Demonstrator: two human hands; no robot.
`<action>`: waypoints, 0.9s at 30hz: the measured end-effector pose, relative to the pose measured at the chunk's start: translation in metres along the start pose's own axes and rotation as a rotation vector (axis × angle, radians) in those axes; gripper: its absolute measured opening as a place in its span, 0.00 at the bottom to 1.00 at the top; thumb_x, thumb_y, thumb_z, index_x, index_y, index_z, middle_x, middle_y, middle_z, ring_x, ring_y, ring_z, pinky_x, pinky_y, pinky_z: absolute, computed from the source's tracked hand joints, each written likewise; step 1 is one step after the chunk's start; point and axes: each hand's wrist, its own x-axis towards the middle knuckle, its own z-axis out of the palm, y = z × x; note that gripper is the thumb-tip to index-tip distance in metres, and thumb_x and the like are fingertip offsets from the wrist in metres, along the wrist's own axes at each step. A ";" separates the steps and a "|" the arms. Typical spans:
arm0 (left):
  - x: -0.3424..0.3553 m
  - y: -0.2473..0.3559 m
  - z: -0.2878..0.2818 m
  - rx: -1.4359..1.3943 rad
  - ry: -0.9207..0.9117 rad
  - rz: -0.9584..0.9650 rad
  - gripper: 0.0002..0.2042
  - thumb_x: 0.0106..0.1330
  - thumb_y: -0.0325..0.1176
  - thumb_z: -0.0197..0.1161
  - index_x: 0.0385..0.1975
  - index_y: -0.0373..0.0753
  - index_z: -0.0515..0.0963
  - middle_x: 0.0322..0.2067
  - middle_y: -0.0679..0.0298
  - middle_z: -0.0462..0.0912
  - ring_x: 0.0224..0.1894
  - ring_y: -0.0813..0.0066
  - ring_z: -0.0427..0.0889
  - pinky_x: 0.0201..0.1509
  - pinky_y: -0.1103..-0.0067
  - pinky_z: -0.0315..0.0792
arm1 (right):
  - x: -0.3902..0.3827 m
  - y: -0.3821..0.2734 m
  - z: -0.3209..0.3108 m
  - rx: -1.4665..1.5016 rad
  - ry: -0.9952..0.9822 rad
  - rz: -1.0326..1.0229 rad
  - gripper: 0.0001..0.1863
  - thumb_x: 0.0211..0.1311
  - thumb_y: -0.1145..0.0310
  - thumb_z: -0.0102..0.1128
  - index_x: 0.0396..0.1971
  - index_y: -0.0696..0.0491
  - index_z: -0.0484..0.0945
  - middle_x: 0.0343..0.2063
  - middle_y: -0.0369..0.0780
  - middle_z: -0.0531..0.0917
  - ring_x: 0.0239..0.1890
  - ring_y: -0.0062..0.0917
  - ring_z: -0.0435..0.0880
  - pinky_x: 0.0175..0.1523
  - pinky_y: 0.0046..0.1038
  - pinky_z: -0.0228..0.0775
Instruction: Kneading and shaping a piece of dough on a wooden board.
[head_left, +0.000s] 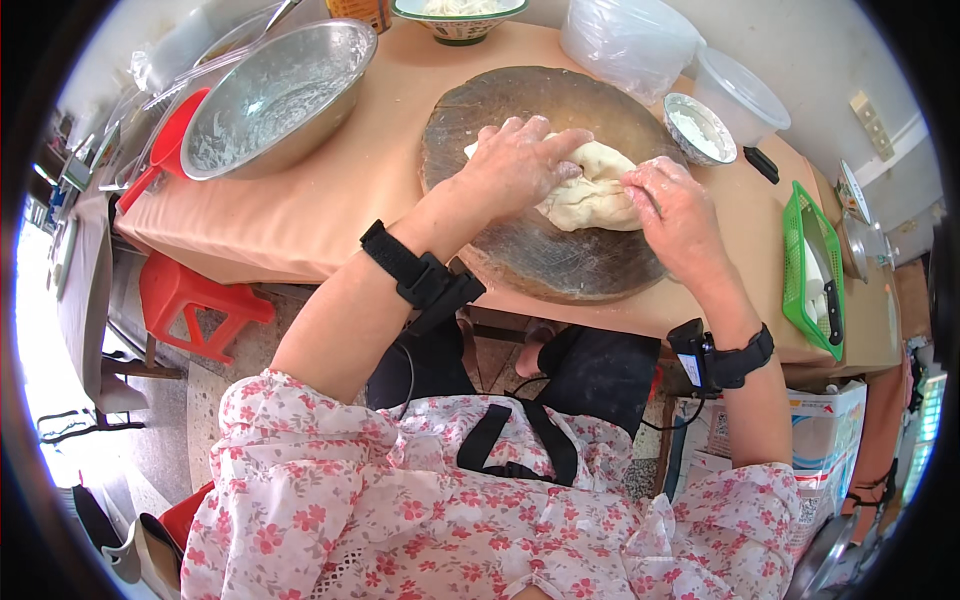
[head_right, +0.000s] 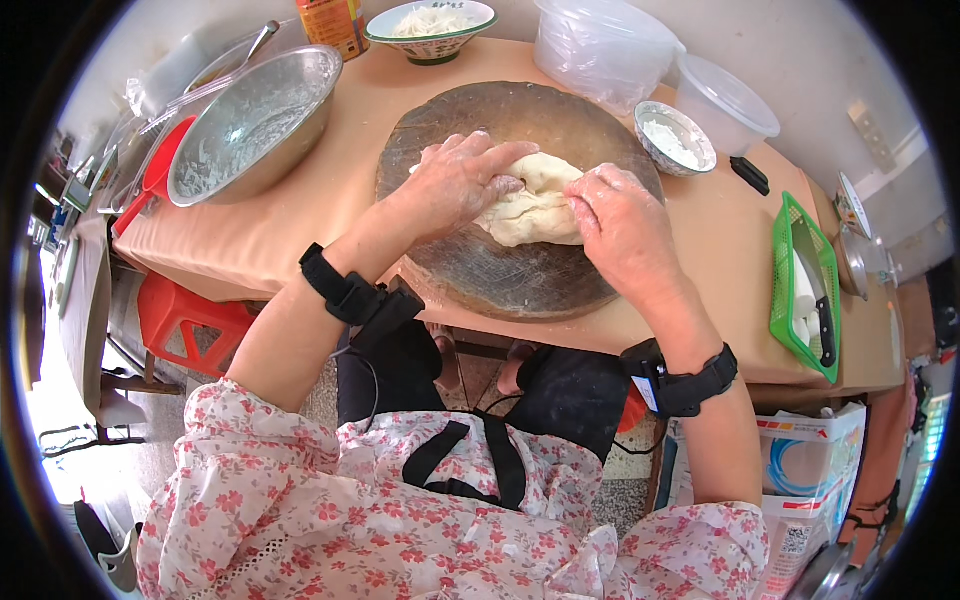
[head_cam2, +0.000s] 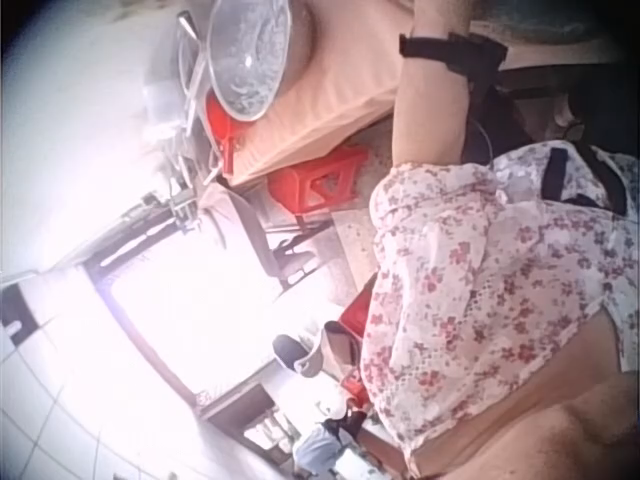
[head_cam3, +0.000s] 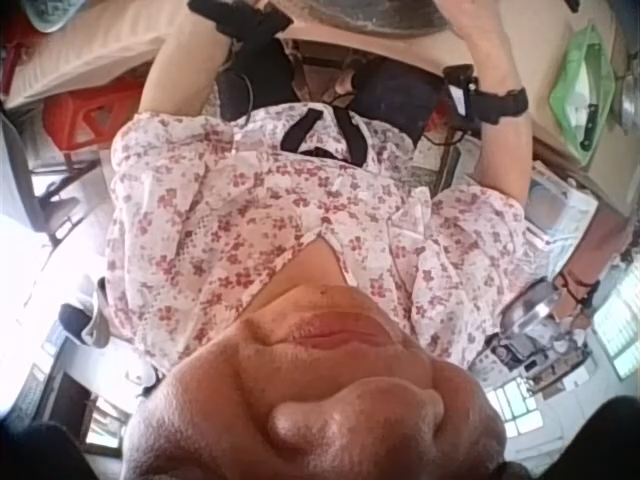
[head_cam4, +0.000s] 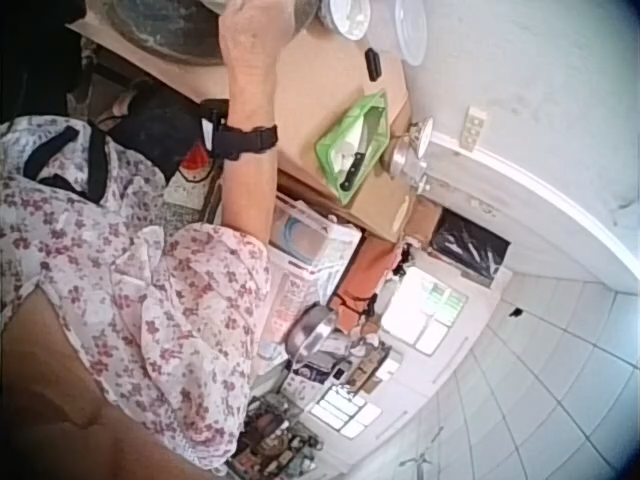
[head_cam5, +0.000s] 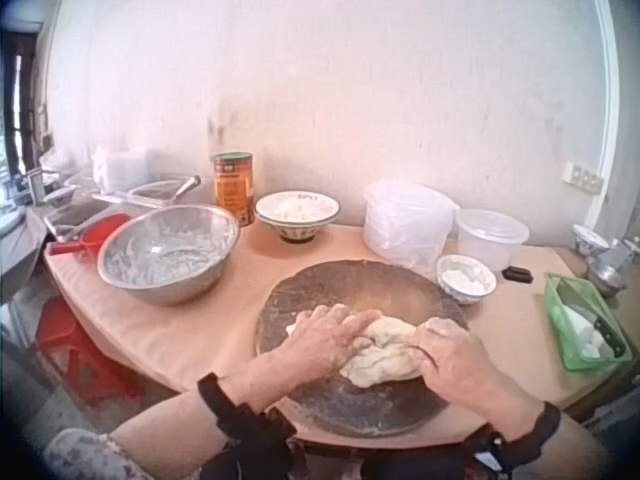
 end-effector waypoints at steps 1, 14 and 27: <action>0.001 0.001 -0.001 -0.007 -0.014 -0.015 0.22 0.70 0.48 0.54 0.62 0.56 0.67 0.49 0.55 0.75 0.55 0.50 0.73 0.57 0.56 0.66 | -0.001 -0.001 0.001 0.000 0.000 0.001 0.05 0.59 0.74 0.58 0.33 0.56 0.80 0.34 0.42 0.79 0.41 0.39 0.79 0.47 0.37 0.72; 0.005 0.005 -0.003 -0.028 -0.057 -0.088 0.21 0.70 0.47 0.53 0.60 0.52 0.68 0.51 0.56 0.75 0.56 0.51 0.72 0.57 0.54 0.65 | 0.012 -0.016 0.007 -0.136 -0.061 0.050 0.06 0.60 0.71 0.57 0.32 0.56 0.81 0.31 0.43 0.81 0.40 0.38 0.80 0.44 0.38 0.72; 0.005 0.007 -0.004 -0.041 -0.070 -0.106 0.21 0.69 0.46 0.54 0.60 0.52 0.68 0.52 0.56 0.74 0.57 0.51 0.71 0.58 0.56 0.63 | 0.016 -0.011 0.016 -0.145 -0.076 0.106 0.04 0.57 0.71 0.57 0.30 0.54 0.79 0.30 0.42 0.81 0.40 0.38 0.79 0.44 0.38 0.71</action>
